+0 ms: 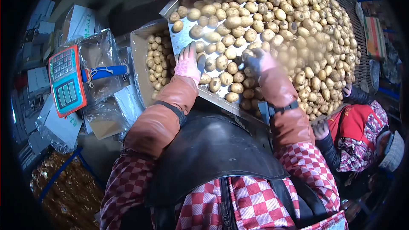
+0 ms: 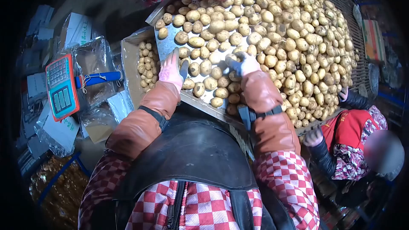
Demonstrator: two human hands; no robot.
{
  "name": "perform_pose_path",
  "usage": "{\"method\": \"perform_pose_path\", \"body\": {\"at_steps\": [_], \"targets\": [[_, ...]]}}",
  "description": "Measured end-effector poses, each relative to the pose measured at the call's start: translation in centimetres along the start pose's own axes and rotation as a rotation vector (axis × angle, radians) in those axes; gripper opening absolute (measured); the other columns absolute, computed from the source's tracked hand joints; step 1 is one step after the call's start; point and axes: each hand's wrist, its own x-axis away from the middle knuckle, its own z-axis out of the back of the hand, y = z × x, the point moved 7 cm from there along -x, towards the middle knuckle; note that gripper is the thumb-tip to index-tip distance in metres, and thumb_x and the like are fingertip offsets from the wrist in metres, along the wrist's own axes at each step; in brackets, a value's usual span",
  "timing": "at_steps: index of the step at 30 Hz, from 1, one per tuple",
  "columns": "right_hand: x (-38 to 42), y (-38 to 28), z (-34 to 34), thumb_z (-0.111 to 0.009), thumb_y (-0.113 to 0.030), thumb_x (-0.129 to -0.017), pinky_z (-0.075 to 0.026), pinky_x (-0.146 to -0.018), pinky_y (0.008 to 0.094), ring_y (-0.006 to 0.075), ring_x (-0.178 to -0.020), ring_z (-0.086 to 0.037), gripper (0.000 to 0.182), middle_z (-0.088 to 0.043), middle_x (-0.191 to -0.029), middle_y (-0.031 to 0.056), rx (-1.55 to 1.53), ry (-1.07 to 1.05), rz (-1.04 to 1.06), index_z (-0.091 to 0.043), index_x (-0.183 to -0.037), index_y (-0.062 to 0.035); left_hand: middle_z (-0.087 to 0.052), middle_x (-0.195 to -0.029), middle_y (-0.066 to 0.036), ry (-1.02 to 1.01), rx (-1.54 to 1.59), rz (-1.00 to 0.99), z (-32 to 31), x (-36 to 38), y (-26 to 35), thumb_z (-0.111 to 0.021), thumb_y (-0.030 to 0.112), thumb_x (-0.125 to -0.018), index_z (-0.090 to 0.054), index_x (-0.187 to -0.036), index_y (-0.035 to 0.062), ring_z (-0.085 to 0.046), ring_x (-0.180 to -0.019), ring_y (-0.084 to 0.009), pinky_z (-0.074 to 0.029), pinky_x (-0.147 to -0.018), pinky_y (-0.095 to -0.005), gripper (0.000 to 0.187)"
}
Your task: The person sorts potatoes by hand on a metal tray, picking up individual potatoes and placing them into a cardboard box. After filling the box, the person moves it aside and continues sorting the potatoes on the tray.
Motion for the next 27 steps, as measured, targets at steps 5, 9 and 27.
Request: {"method": "perform_pose_path", "body": {"at_steps": [5, 9, 27], "targets": [[3.6, -7.0, -4.2, -0.068, -0.041, -0.089, -0.05, -0.084, 0.0355, 0.0206, -0.104, -0.058, 0.054, -0.063, -0.118, 0.0099, -0.886, -0.21, 0.233, -0.06, -0.128, -0.004, -0.051, -0.138, -0.015, -0.016, 0.0, 0.018, -0.3, 0.2, -0.2, -0.063, 0.03, -0.091, -0.04, -0.144, 0.0058, -0.045, -0.13, -0.0339, -0.032, -0.111, -0.0506, 0.063], [7.3, -18.3, -11.6, -0.066, -0.036, -0.09, -0.047, -0.096, 0.0383, 0.0263, -0.114, -0.058, 0.053, -0.062, -0.125, 0.0135, -1.251, -0.601, 0.134, -0.057, -0.133, -0.0064, -0.051, -0.139, -0.016, -0.218, -0.152, 0.059, -0.1, 0.6, -0.6, -0.067, 0.018, -0.083, -0.043, -0.141, 0.0046, -0.044, -0.132, -0.0337, -0.035, -0.111, -0.0447, 0.065], [0.1, -14.7, -7.7, -0.058, -0.016, -0.089, -0.054, -0.074, 0.0429, 0.0306, -0.091, -0.07, 0.029, -0.07, -0.101, 0.0194, 0.617, 0.285, 0.516, -0.065, -0.115, -0.0056, -0.051, -0.136, -0.023, -0.058, -0.017, 0.029, -0.3, 0.0, 0.0, -0.061, 0.031, -0.093, -0.036, -0.148, 0.0065, -0.048, -0.127, -0.04, -0.037, -0.108, -0.0483, 0.065]]}}
